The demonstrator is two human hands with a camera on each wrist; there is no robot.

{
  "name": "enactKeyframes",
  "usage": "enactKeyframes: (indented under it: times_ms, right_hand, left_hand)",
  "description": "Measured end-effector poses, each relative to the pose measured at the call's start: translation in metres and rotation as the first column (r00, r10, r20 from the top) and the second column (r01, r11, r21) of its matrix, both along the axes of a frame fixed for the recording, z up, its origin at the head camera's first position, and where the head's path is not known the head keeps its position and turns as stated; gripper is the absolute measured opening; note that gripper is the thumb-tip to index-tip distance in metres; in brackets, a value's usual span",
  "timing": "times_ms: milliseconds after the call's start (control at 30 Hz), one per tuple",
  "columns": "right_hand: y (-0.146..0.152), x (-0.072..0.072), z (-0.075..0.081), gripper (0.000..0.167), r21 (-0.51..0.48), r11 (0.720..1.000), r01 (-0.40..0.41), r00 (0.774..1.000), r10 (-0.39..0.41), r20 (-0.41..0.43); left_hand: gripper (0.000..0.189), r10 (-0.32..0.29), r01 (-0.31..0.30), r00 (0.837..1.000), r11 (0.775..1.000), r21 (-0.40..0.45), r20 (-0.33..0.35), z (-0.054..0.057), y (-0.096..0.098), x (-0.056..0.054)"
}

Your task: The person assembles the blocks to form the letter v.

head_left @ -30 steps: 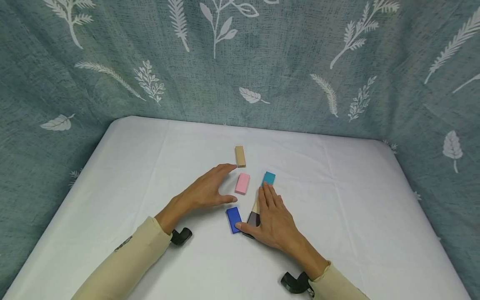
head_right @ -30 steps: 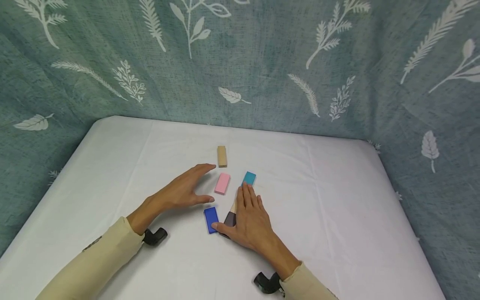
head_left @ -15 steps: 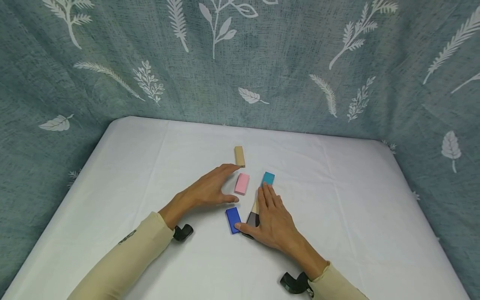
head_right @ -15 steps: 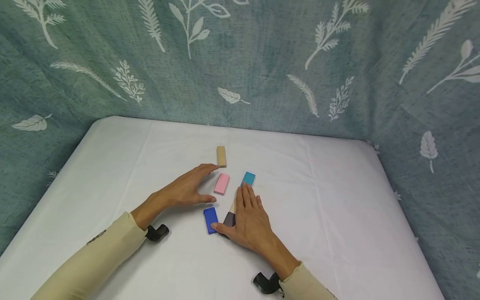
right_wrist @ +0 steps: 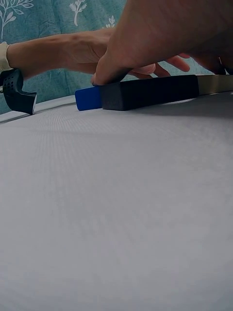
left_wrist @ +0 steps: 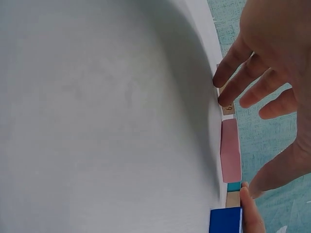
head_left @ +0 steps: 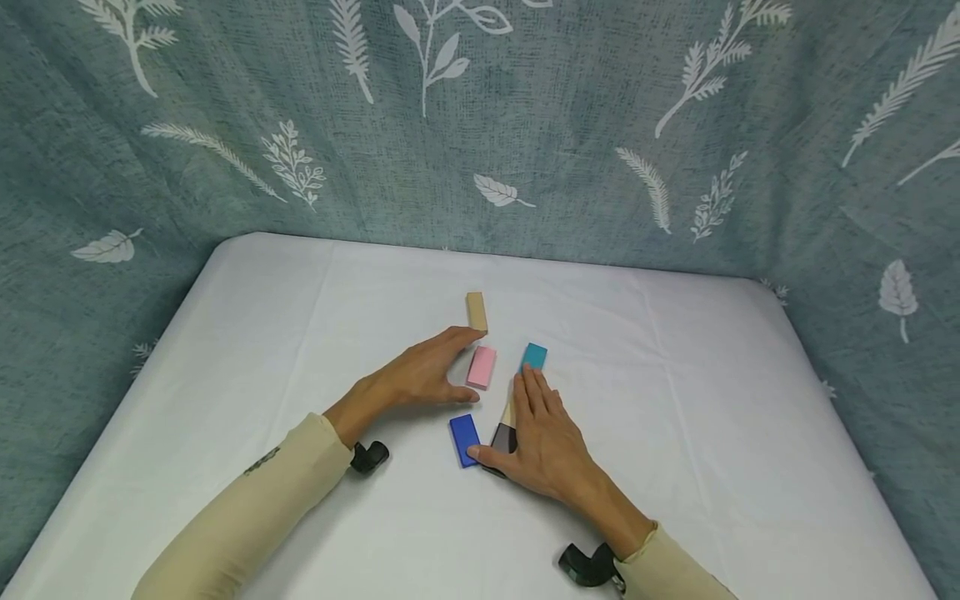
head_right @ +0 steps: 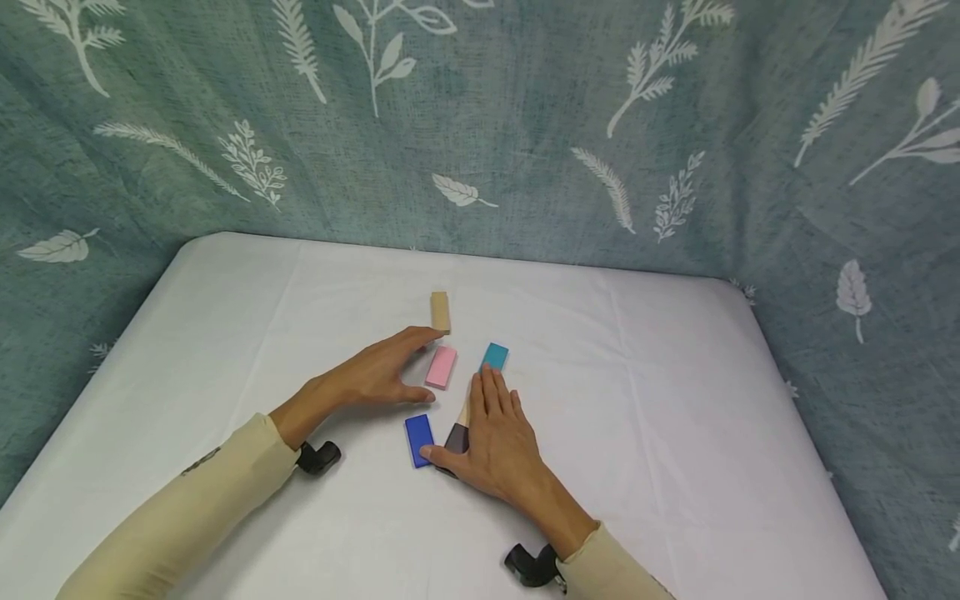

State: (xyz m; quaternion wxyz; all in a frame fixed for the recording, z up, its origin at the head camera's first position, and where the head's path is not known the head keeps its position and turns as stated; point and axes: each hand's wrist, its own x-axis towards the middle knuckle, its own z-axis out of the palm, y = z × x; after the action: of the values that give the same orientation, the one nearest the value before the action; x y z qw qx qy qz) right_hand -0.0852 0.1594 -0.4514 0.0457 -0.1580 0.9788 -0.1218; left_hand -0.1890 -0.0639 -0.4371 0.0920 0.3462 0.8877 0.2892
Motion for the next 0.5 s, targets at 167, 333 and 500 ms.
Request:
enactKeyframes:
  times_ms: [167,333,500]
  right_hand:
    - [0.0,-0.0002,0.0003,0.123,-0.006,1.0,0.0,1.0,0.0,0.001]
    - [-0.0004,-0.0004,0.0,0.123,-0.004,1.0,-0.002,1.0,0.002,0.008]
    - [0.0,-0.0001,-0.0003,0.123,-0.002,1.0,0.001,1.0,-0.001,0.002]
  left_hand:
    - [0.093,0.008,-0.008,1.0,1.0,-0.026,0.009,0.0011,0.0004,-0.0026]
    - [0.092,0.009,-0.008,1.0,0.999,-0.042,0.015,0.0007,0.0011,-0.0048]
    - [0.091,0.001,-0.001,1.0,0.998,-0.06,0.015,0.001,0.0028,-0.0068]
